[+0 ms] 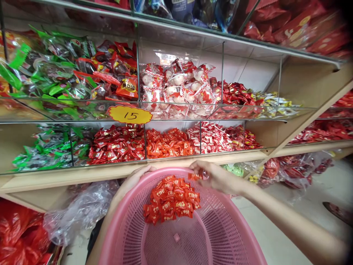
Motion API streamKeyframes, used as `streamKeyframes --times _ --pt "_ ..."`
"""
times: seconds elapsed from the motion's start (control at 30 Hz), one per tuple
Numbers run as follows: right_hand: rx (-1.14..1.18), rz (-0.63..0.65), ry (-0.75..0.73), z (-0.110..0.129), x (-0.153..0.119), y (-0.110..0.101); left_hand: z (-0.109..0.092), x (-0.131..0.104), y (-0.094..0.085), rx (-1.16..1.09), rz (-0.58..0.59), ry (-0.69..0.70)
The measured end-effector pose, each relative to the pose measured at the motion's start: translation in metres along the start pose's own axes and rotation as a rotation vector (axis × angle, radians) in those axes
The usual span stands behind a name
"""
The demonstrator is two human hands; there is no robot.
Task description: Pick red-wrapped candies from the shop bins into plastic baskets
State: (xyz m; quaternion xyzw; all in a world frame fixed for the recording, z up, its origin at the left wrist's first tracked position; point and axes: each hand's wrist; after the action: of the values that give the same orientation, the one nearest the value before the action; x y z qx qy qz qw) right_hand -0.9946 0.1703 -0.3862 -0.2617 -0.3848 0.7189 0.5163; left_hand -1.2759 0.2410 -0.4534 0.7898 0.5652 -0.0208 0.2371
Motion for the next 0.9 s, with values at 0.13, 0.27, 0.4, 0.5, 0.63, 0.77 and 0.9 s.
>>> streamKeyframes --times 0.13,0.27,0.4,0.5,0.63,0.77,0.9 --pt "-0.195 0.032 -0.054 -0.017 -0.016 0.028 0.001 0.001 0.0 0.013 0.025 0.004" --pt "-0.327 0.016 -0.09 -0.023 -0.017 0.041 0.001 0.004 -0.004 0.031 0.007 -0.011" --pt "-0.418 0.006 -0.057 -0.02 -0.014 0.043 0.001 0.006 -0.005 0.022 0.043 -0.027" --pt "-0.468 -0.005 -0.06 -0.017 -0.01 0.046 0.002 0.006 -0.005 0.007 0.049 -0.018" --pt "-0.485 -0.019 -0.077 -0.018 -0.007 0.054 0.002 0.006 -0.004 0.002 0.045 -0.018" --pt "-0.503 -0.03 -0.071 -0.022 -0.004 0.061 0.003 0.006 -0.005 0.004 0.05 0.0" --pt "-0.481 -0.064 -0.086 -0.023 -0.001 0.065 0.003 0.003 -0.004 0.023 0.059 0.011"
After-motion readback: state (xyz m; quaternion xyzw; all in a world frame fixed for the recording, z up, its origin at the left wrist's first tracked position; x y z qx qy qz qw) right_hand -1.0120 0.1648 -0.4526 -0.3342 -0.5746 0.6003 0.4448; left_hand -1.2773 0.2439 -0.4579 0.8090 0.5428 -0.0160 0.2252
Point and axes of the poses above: each hand's wrist, its own x-axis towards the middle knuckle, its own y-axis out of the palm, z = x × y, and after that the axes turned 5 degrees about y, right-handed
